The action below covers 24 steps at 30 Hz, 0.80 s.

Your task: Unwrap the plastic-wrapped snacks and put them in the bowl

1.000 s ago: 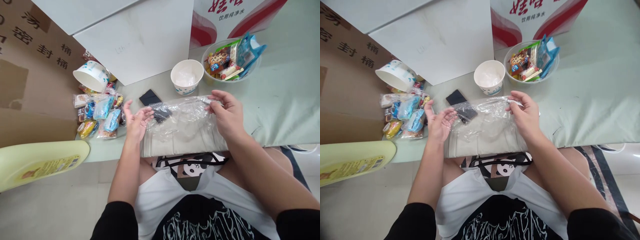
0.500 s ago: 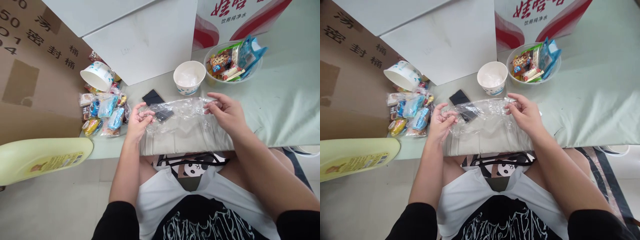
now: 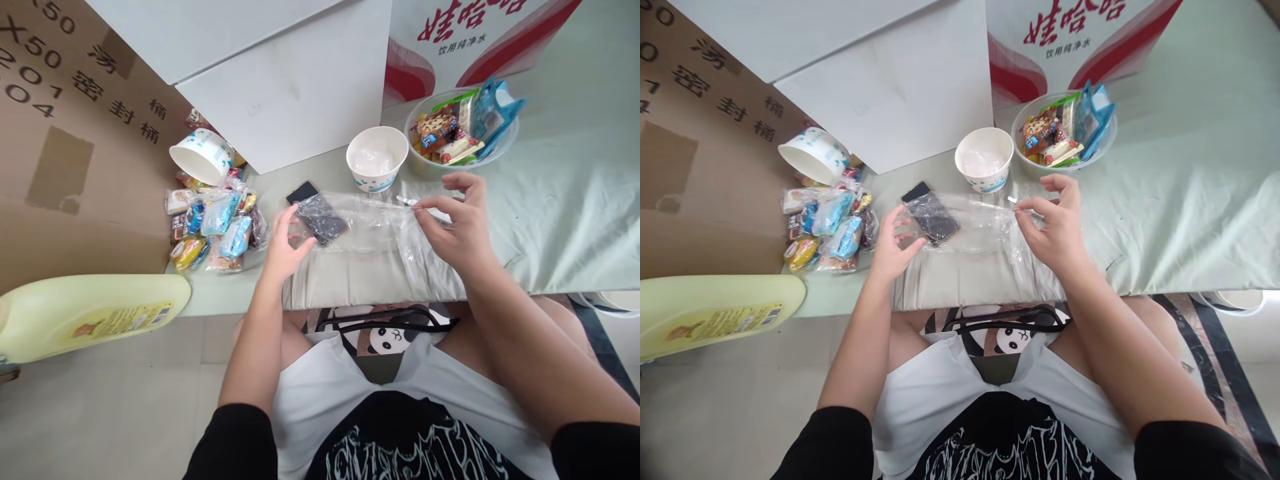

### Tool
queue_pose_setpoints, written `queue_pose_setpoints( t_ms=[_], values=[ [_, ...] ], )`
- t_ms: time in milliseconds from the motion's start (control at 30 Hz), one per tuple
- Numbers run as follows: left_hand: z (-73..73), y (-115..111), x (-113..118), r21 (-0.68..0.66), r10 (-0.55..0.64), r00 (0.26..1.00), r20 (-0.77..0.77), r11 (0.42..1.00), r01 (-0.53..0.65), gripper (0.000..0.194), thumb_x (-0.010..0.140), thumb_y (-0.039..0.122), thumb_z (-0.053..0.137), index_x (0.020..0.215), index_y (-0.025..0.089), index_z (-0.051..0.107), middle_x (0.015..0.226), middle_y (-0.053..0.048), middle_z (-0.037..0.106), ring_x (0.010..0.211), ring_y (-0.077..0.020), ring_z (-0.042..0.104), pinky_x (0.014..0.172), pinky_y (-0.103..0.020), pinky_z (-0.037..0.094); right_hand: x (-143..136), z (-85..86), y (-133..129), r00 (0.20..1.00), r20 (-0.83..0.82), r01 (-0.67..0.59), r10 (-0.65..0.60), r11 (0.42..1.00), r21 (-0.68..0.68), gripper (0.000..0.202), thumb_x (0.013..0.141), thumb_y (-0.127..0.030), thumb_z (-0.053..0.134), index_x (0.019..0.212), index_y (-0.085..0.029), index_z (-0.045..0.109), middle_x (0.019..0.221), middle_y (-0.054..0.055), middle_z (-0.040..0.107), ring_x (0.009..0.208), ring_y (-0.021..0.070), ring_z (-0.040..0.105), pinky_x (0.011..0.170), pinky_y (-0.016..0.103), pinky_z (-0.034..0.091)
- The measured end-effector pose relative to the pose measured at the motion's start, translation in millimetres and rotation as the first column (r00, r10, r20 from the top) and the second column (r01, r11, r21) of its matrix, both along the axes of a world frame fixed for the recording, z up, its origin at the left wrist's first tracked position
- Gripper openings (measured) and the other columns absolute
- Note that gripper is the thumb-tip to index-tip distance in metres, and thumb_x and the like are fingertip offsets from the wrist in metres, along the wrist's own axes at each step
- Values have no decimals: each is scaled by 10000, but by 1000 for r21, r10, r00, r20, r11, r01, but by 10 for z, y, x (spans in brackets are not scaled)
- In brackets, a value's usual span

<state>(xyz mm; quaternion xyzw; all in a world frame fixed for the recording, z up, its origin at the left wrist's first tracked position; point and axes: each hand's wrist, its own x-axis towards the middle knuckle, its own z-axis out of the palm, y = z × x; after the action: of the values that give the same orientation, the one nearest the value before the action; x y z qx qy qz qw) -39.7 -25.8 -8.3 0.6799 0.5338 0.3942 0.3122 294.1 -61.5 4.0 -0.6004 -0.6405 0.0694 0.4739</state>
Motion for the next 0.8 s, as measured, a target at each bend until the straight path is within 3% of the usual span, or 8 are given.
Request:
queue_pose_setpoints(
  t_ms=[100,167,233,333,500,567,667,800],
  values=[
    [14,23,84,-165,-10,995,104,986,27,782,757,340,792,1456,255,453,1021,-62,715,767,-143,650,711,-279,536,2,4,-6,997,-20,-74,74,997,-8,116,877,-330,673,847,-259,759,1290,118,555,1194,329,588,938,528,537],
    [66,35,140,-276,47,979,201,961,11,716,792,426,780,1419,243,485,861,-28,714,683,-137,638,665,-262,515,15,8,-5,994,-27,-110,110,994,-25,116,881,-326,666,851,-257,755,1260,114,578,1179,324,602,975,551,524],
    [134,43,188,-374,147,947,285,927,-32,682,822,493,756,1403,260,487,875,-39,732,660,-140,658,602,-239,483,25,9,-4,993,-33,-118,117,992,-36,119,882,-325,663,854,-254,753,1214,110,604,1145,310,621,999,561,512],
    [227,53,234,-482,290,892,348,871,-96,733,806,433,796,1429,313,429,909,-27,746,576,-113,644,511,-203,416,28,7,-6,993,-41,-108,107,993,-45,126,886,-320,652,858,-250,753,1162,104,630,1102,291,643,1001,547,514],
    [296,76,262,-583,328,858,395,811,-42,475,764,428,813,1144,218,621,612,48,607,457,-82,535,447,-184,357,19,8,-15,992,-56,-117,114,992,-54,116,877,-299,650,854,-242,748,1098,103,653,1043,274,663,949,506,541],
    [279,83,275,-583,319,878,358,811,-57,355,793,498,771,933,195,651,565,40,580,437,-85,515,433,-193,337,13,8,-18,991,-62,-123,119,990,-65,119,877,-300,646,850,-242,746,1082,100,661,1021,267,670,928,492,548],
    [208,95,288,-484,311,910,274,862,-149,464,827,571,717,626,186,553,487,37,493,422,-84,459,434,-214,304,-6,11,-11,989,-77,-129,123,988,-86,122,875,-297,635,838,-242,737,1060,96,670,1002,262,676,917,483,550],
    [137,125,231,-257,294,926,238,938,-231,524,875,612,624,565,190,604,577,-6,528,584,-118,530,587,-248,444,-32,89,-6,980,-172,-127,99,979,-157,102,831,-296,652,771,-232,703,1001,90,689,987,269,674,924,477,540]
  ],
)
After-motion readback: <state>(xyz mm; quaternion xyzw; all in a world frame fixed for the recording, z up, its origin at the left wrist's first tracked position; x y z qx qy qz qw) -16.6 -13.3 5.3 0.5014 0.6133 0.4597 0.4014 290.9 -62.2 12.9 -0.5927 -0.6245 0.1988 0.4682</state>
